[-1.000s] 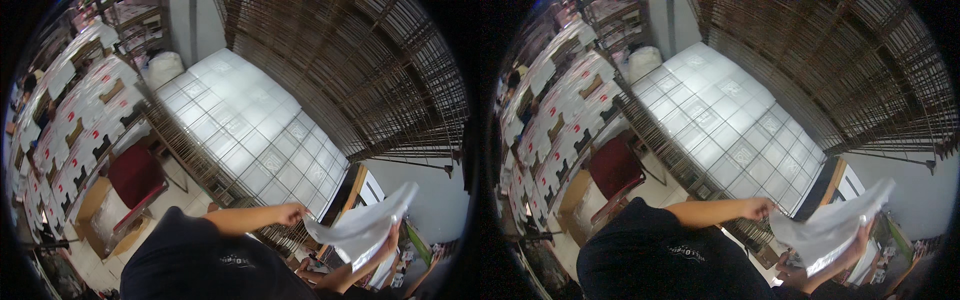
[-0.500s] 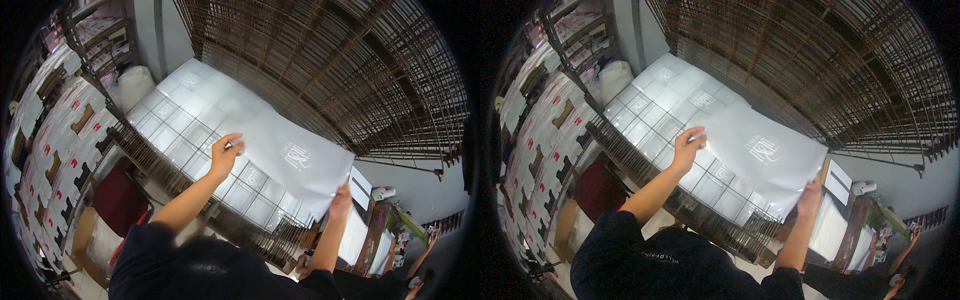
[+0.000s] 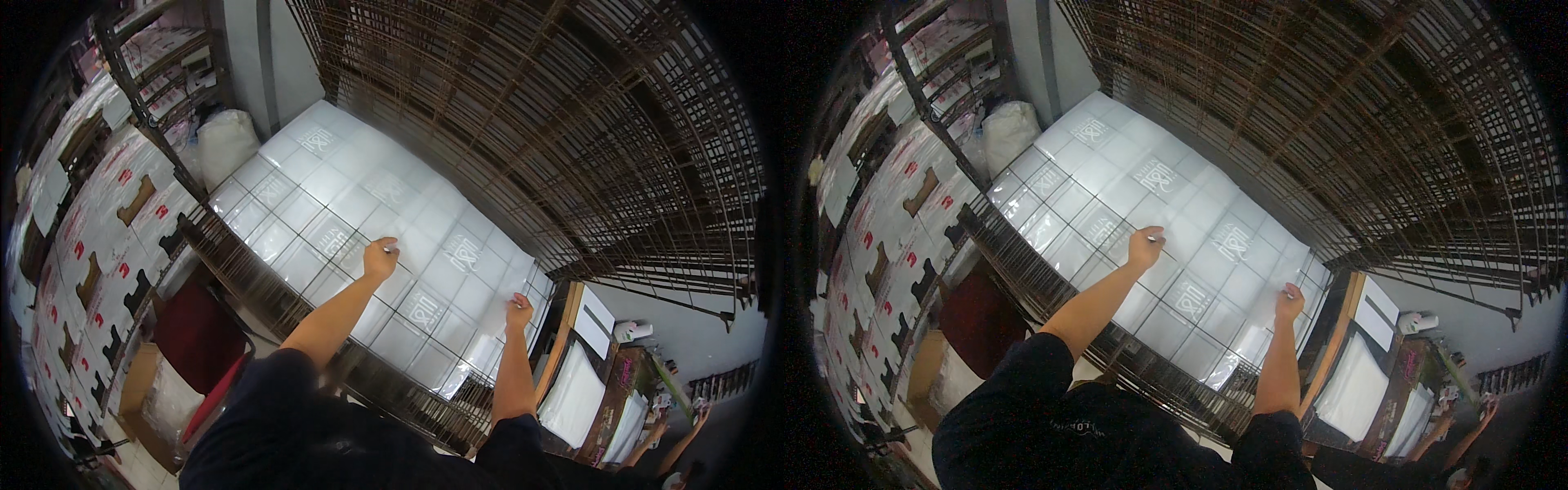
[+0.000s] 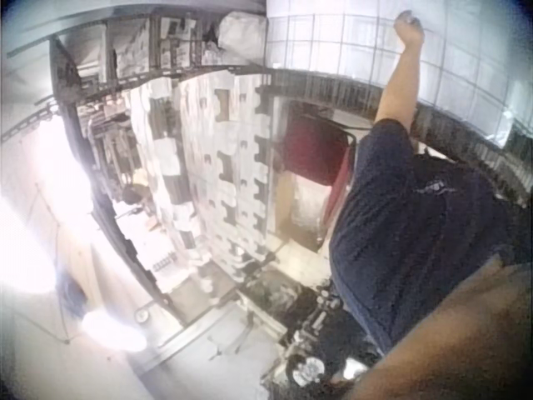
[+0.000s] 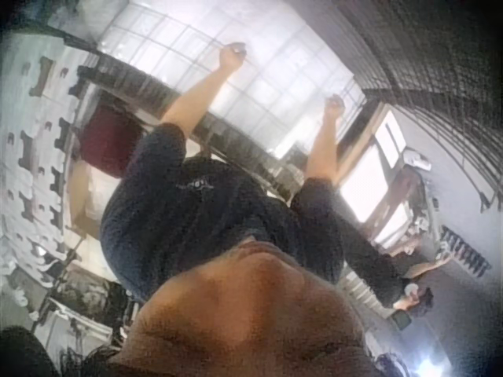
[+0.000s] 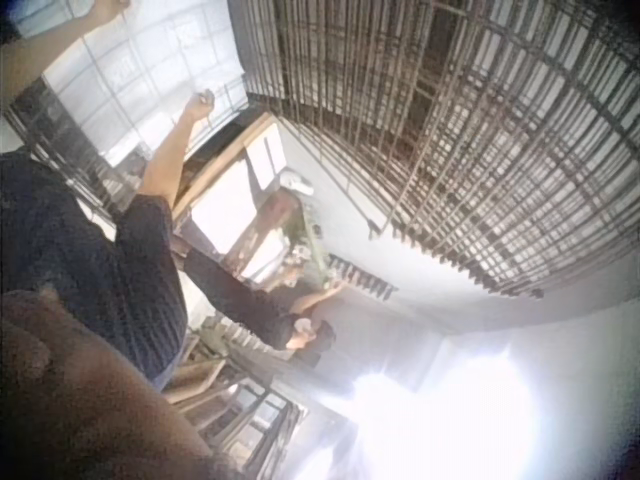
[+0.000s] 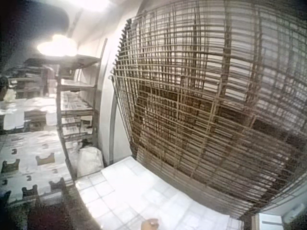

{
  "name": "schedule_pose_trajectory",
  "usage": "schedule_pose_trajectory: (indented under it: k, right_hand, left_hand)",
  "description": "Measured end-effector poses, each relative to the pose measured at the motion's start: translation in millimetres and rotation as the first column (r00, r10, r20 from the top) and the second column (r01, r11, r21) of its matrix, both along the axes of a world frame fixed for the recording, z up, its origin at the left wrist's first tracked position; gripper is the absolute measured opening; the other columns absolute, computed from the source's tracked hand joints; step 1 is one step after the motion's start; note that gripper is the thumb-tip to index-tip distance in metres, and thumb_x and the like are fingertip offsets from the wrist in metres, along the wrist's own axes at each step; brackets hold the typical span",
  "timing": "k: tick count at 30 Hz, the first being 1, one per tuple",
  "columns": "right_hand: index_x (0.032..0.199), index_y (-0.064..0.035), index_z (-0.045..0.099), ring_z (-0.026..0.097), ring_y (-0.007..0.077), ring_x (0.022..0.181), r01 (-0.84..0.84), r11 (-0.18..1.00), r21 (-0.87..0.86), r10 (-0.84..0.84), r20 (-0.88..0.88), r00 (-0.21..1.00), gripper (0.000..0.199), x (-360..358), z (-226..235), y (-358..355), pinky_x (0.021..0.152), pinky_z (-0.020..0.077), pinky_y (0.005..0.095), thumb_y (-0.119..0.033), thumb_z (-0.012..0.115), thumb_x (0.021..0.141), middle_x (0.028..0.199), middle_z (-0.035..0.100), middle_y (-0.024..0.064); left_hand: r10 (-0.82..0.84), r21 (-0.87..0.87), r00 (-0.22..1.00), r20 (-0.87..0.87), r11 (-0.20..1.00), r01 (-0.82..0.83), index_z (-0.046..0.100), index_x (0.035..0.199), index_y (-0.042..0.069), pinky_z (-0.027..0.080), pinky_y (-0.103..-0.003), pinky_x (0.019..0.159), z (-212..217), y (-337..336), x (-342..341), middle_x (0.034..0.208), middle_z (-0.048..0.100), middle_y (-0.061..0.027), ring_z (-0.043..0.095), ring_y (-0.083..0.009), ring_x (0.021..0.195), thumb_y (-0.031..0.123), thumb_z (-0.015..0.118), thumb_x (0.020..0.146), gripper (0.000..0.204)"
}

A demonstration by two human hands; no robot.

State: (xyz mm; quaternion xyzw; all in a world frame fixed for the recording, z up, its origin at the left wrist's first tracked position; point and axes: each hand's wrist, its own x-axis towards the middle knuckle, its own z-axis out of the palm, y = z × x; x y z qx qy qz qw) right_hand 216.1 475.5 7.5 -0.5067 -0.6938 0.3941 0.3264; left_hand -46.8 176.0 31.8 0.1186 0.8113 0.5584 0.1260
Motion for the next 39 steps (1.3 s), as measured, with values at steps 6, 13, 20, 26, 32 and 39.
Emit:
schedule_pose_trajectory:
  k: [6,13,20,26,32,39]
  right_hand:
    - [0.097,-0.001,0.065,0.059,0.0186,0.081,0.012,1.0,-0.01,-0.012,-0.027,1.0,0.033,-2,-2,15,0.072,0.0469,0.0283,0.004,0.063,0.064,0.089,0.063,0.0105]
    - [0.097,-0.0015,0.065,0.059,0.0173,0.083,-0.014,1.0,-0.015,0.013,-0.061,0.998,0.032,-6,-11,21,0.075,0.0459,0.028,0.005,0.065,0.066,0.09,0.063,0.01]
    - [0.097,-0.0008,0.065,0.06,0.0193,0.084,-0.061,0.996,0.069,0.061,0.006,0.998,0.028,-13,-9,14,0.075,0.0469,0.0297,0.002,0.064,0.069,0.091,0.064,0.0111]
    - [0.099,0.0001,0.064,0.061,0.0222,0.087,-0.047,0.996,0.078,0.049,-0.024,0.998,0.029,-8,-24,30,0.077,0.0466,0.0311,-0.001,0.063,0.071,0.094,0.065,0.0137]
    - [0.103,0.0004,0.063,0.061,0.0225,0.088,-0.011,0.997,0.075,0.009,0.032,0.999,0.031,-15,-13,18,0.078,0.0459,0.0319,-0.003,0.063,0.072,0.099,0.063,0.0151]
    - [0.115,0.0027,0.052,0.053,0.0229,0.105,-0.127,0.939,0.321,0.091,0.125,0.988,0.043,2,-37,38,0.09,0.0402,0.0303,-0.008,0.067,0.076,0.115,0.056,0.0134]
  left_hand:
    - [0.045,0.121,0.999,0.016,0.992,-0.046,0.065,0.098,0.007,0.05,-0.035,0.069,-6,-1,-1,0.085,0.065,-0.016,0.065,-0.0249,0.074,0.012,0.067,0.071,0.027]
    - [0.15,0.078,0.977,-0.153,0.987,-0.139,0.058,0.107,0.007,0.049,-0.032,0.063,1,-31,12,0.094,0.059,-0.0128,0.059,-0.0227,0.069,0.013,0.071,0.069,0.041]
    - [0.096,0.154,0.993,-0.072,0.984,-0.084,0.058,0.105,0.006,0.047,-0.029,0.06,6,-120,60,0.092,0.057,-0.0109,0.057,-0.0178,0.07,0.012,0.07,0.072,0.036]
    - [0.105,0.056,0.989,-0.1,0.993,-0.1,0.06,0.1,0.005,0.046,-0.029,0.062,22,-173,106,0.088,0.056,-0.0092,0.056,-0.0168,0.068,0.013,0.069,0.073,0.03]
    - [0.062,0.067,0.982,-0.179,0.996,-0.051,0.06,0.102,0.006,0.047,-0.029,0.063,20,-187,129,0.086,0.056,-0.0078,0.055,-0.0155,0.066,0.015,0.069,0.073,0.031]
    - [0.011,0.093,0.983,-0.183,0.996,0.006,0.06,0.104,0.01,0.048,-0.029,0.064,35,-179,156,0.088,0.057,-0.0088,0.057,-0.0173,0.069,0.017,0.069,0.073,0.033]
